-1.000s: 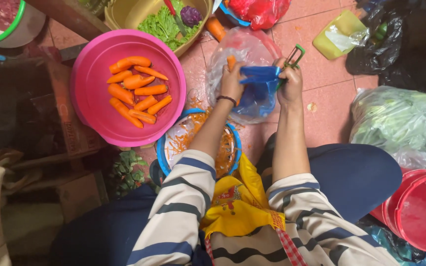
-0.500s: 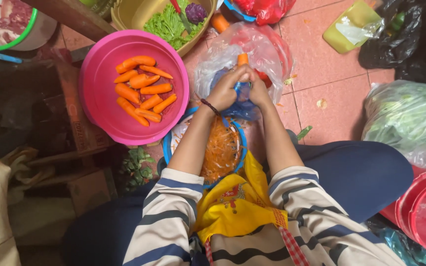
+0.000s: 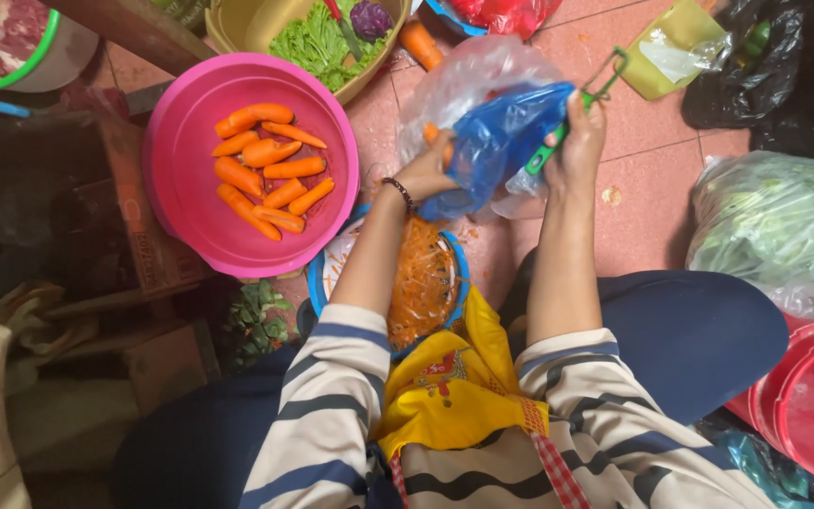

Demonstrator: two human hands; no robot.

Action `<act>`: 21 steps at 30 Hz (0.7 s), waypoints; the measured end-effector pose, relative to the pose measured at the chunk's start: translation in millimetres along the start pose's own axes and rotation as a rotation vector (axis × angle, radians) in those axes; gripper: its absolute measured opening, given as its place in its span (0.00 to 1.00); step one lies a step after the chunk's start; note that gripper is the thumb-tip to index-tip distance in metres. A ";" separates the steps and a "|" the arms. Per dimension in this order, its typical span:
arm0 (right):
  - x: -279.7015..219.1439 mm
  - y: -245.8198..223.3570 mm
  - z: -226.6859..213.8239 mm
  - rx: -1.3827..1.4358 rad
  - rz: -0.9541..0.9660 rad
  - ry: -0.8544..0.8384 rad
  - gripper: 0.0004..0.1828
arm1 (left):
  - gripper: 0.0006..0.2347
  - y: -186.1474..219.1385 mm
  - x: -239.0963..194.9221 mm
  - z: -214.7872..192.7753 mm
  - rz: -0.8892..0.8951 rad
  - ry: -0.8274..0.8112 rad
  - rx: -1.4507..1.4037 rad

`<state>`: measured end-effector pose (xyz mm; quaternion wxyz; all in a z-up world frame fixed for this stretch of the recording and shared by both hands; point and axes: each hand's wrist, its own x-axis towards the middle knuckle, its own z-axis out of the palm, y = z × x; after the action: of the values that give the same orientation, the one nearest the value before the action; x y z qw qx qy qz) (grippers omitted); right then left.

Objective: Peeling carrots with a hand peeler over a blue bowl.

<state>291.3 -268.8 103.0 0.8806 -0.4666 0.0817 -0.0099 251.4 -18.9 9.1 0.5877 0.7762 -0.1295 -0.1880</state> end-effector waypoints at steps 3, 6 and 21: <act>3.8 -3.3 -5.9 0.053 -0.020 -0.007 0.07 | 0.46 -17.9 15.1 57.4 -0.192 0.034 -1.019; -0.9 -4.5 20.1 -0.358 0.174 0.129 0.12 | 0.47 -65.0 41.9 76.6 0.044 0.391 -0.598; -33.8 186.2 -30.6 -0.982 0.585 -0.497 0.11 | 0.10 -124.2 -6.1 12.9 -0.378 0.702 0.359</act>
<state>242.2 -185.6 -62.7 0.5222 -0.7637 -0.0063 0.3796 237.7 6.8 -112.5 0.4069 0.8931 0.1917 0.0084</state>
